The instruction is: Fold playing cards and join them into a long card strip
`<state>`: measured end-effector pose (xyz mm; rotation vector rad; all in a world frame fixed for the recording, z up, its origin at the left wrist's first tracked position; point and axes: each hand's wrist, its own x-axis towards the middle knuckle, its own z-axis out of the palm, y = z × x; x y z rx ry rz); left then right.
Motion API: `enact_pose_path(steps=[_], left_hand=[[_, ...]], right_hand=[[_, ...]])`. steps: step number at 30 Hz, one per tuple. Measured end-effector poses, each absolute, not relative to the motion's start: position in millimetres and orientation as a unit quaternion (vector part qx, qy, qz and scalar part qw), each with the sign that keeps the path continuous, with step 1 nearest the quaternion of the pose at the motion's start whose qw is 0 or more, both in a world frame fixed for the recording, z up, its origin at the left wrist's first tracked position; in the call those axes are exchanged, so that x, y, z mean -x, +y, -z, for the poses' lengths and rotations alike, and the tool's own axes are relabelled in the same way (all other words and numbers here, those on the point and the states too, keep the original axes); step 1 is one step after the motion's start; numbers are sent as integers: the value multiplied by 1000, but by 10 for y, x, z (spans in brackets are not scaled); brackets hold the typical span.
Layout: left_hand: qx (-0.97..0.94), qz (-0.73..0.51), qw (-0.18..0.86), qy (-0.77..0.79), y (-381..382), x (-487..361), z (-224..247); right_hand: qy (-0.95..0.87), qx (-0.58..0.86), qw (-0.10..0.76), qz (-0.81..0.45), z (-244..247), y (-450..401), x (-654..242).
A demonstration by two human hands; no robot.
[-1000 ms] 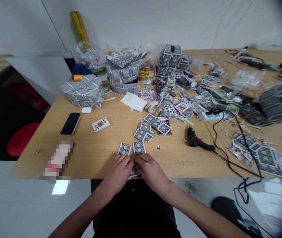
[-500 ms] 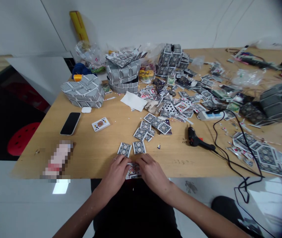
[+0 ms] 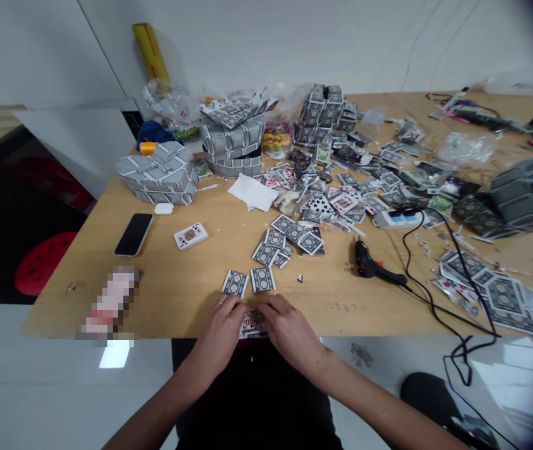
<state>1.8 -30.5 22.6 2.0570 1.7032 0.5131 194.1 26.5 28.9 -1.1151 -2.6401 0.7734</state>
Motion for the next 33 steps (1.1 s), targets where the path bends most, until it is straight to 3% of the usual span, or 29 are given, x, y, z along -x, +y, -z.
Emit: enact_pose_path(steps=[33], left_hand=[[-782, -156, 101, 595, -421, -40, -175]], right_hand=[[-920, 333, 98, -183, -273, 160, -1981]])
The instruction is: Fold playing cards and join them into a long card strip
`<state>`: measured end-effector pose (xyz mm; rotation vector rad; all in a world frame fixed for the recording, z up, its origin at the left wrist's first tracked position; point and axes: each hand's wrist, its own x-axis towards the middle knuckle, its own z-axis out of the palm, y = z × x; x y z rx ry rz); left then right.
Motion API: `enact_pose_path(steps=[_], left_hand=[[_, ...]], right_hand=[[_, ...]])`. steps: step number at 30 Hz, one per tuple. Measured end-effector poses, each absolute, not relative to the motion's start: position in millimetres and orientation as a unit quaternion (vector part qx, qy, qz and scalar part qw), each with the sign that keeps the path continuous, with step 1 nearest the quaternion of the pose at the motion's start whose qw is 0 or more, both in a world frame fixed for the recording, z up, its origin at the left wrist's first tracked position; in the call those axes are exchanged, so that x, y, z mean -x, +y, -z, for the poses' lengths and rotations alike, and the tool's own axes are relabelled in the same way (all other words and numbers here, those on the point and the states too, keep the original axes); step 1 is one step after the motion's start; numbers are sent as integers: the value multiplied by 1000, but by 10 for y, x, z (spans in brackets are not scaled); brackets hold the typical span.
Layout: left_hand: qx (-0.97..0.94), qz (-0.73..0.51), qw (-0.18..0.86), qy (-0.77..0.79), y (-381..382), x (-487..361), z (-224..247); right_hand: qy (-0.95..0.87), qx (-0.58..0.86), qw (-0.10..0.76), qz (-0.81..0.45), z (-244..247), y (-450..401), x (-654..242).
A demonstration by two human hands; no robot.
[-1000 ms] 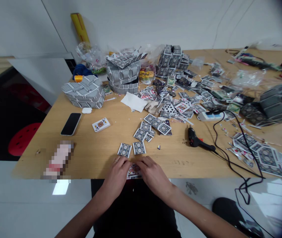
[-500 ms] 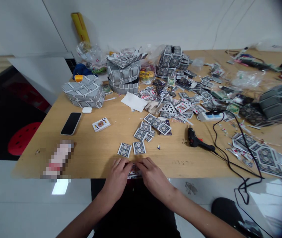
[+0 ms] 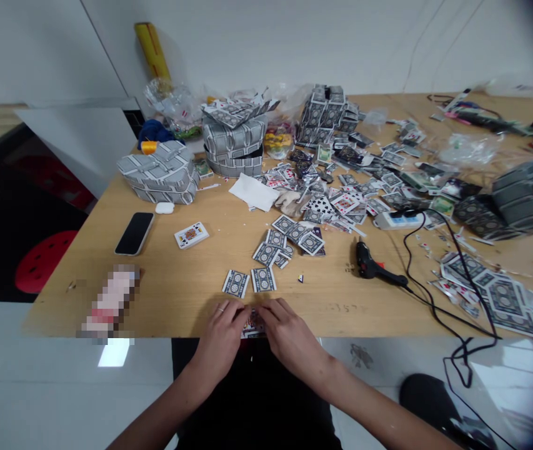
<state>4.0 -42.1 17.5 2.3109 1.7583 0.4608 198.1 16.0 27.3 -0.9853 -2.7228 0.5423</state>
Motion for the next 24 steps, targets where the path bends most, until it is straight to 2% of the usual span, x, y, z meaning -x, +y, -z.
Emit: enact_pose_path(steps=[24], left_hand=[[-790, -106, 65, 600, -478, -62, -125]], right_hand=[[-920, 336, 109, -169, -259, 101, -1981]])
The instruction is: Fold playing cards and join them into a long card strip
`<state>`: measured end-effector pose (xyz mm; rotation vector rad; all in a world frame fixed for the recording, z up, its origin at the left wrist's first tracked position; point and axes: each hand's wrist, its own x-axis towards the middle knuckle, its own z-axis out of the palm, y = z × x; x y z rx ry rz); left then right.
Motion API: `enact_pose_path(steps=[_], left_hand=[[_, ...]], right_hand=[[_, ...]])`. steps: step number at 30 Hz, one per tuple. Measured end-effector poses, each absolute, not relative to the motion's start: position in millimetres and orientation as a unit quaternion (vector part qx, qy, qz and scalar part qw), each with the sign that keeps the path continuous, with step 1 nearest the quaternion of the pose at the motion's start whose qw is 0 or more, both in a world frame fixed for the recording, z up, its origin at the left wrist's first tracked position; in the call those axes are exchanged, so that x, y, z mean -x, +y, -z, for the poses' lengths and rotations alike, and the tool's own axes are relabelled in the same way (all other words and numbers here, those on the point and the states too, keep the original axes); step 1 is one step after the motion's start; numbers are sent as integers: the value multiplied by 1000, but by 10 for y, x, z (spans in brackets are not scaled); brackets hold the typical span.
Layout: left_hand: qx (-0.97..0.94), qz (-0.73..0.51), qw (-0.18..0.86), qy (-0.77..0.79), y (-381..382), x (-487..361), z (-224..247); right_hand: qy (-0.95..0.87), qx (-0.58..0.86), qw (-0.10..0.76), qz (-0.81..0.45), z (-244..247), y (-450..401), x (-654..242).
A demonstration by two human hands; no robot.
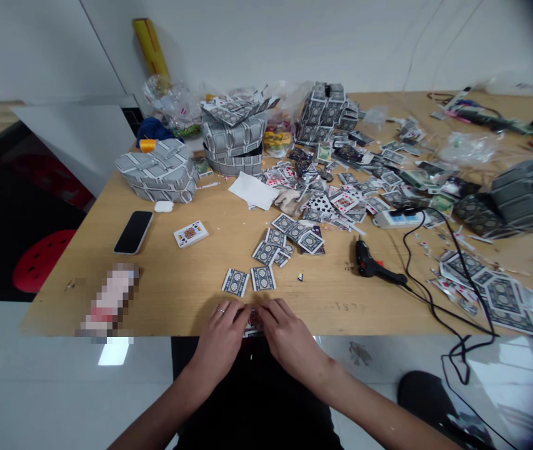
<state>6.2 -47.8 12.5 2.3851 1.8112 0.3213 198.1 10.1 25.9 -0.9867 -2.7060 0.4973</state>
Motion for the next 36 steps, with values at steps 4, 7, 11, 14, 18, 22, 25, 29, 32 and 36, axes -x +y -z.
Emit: enact_pose_path(steps=[4, 7, 11, 14, 18, 22, 25, 29, 32, 36], left_hand=[[-787, -126, 74, 600, -468, -51, -125], [-773, -173, 94, 603, -455, -30, -107], [-743, -248, 117, 610, -490, -4, -68], [-719, -263, 129, 630, -565, 2, -51], [-709, -263, 123, 643, -647, 5, -35], [-713, -256, 109, 644, -647, 7, -26], [-724, -246, 100, 636, -629, 3, -39], [-742, -240, 76, 621, -622, -3, -63], [-750, -229, 58, 618, -628, -9, -72], [-758, -203, 54, 617, -635, -24, -100]], right_hand=[[-922, 334, 106, -162, -261, 94, -1972], [-923, 329, 124, -155, -272, 92, -1962], [-913, 339, 148, -171, -304, 85, -1960], [-906, 346, 143, -195, -328, 80, -1970], [-903, 346, 141, -211, -338, 75, -1982], [-905, 342, 143, -209, -330, 60, -1992], [-905, 342, 144, -209, -318, 46, -2001], [-912, 336, 142, -185, -284, 33, -2003], [-916, 332, 154, -164, -240, 21, -1995], [-912, 337, 167, -164, -198, 9, -1991]])
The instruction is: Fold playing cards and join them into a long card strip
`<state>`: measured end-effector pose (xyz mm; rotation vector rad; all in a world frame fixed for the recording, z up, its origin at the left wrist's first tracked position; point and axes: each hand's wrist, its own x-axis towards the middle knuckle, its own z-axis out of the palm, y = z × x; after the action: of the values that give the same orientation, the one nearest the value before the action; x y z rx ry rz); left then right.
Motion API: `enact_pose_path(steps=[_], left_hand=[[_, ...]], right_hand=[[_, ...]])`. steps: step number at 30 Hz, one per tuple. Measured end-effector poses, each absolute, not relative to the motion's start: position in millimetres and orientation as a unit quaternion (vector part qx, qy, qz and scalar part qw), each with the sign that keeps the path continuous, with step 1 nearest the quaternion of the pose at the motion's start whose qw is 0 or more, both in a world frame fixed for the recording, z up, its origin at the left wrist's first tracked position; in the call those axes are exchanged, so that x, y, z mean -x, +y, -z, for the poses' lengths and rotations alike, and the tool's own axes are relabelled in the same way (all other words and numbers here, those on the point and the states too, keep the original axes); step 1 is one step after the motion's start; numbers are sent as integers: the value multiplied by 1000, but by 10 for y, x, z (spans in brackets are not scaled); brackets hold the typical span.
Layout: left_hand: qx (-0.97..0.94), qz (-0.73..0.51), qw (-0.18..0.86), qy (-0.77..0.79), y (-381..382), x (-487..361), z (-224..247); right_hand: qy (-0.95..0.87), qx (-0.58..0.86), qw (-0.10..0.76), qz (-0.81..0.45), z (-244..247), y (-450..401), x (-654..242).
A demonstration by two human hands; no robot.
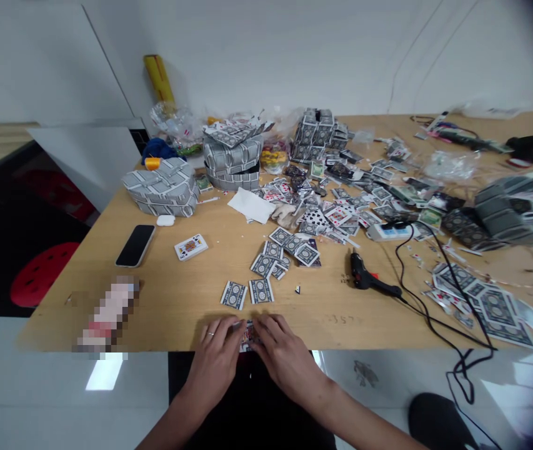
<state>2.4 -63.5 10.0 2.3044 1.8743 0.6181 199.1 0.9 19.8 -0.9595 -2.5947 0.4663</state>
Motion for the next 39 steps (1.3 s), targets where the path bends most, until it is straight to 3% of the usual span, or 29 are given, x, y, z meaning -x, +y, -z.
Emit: enact_pose_path(steps=[9, 27, 39], left_hand=[[-754, -206, 55, 621, -650, -81, -138], [-749, -200, 44, 631, -631, -67, -102], [-750, -198, 40, 630, -604, -87, -106]], right_hand=[[-900, 339, 203, -182, -169, 21, -2006], [-919, 314, 189, -143, -47, -3, -2014], [-896, 351, 240, -128, -18, -18, -2056]])
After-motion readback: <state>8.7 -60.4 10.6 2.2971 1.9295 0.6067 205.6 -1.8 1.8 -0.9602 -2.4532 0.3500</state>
